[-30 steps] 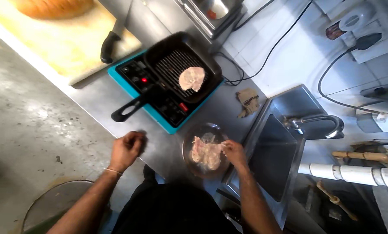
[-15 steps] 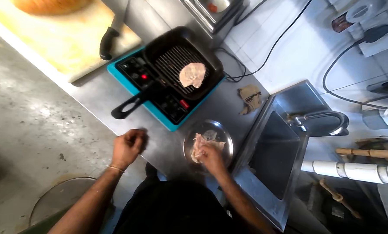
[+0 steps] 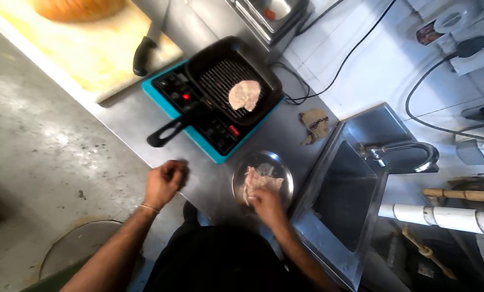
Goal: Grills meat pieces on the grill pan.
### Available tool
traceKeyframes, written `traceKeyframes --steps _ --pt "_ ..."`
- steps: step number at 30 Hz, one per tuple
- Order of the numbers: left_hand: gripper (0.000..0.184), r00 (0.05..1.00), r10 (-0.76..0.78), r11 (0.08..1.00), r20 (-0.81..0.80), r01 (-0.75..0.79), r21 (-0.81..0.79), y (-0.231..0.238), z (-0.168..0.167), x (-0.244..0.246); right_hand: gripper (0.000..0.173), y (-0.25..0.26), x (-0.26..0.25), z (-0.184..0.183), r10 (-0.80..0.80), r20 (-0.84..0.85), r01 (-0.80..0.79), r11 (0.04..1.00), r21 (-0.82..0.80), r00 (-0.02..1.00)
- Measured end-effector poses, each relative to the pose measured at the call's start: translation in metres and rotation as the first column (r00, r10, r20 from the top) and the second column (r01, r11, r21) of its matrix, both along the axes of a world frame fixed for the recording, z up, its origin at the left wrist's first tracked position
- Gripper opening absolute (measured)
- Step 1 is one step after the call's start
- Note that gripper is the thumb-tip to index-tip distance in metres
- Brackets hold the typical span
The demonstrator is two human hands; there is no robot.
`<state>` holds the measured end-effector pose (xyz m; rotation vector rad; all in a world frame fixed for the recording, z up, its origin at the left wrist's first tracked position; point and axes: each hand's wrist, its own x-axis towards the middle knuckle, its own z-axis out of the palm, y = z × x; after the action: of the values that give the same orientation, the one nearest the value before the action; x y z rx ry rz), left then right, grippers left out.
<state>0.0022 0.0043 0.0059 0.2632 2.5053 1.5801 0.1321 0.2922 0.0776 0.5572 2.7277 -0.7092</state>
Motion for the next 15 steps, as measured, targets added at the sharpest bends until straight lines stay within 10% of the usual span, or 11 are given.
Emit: traceKeyframes --steps 6,15 --pt "0.016 1.0 0.002 1.0 0.003 -0.002 0.001 0.002 -0.001 0.0 0.058 -0.021 -0.029 0.003 -0.09 0.1 0.07 0.98 0.184 0.991" --pt "0.017 1.0 0.018 1.0 -0.013 -0.018 -0.007 0.002 -0.002 0.001 0.037 -0.024 -0.033 -0.017 -0.014 0.144 -0.041 0.926 0.375 0.989"
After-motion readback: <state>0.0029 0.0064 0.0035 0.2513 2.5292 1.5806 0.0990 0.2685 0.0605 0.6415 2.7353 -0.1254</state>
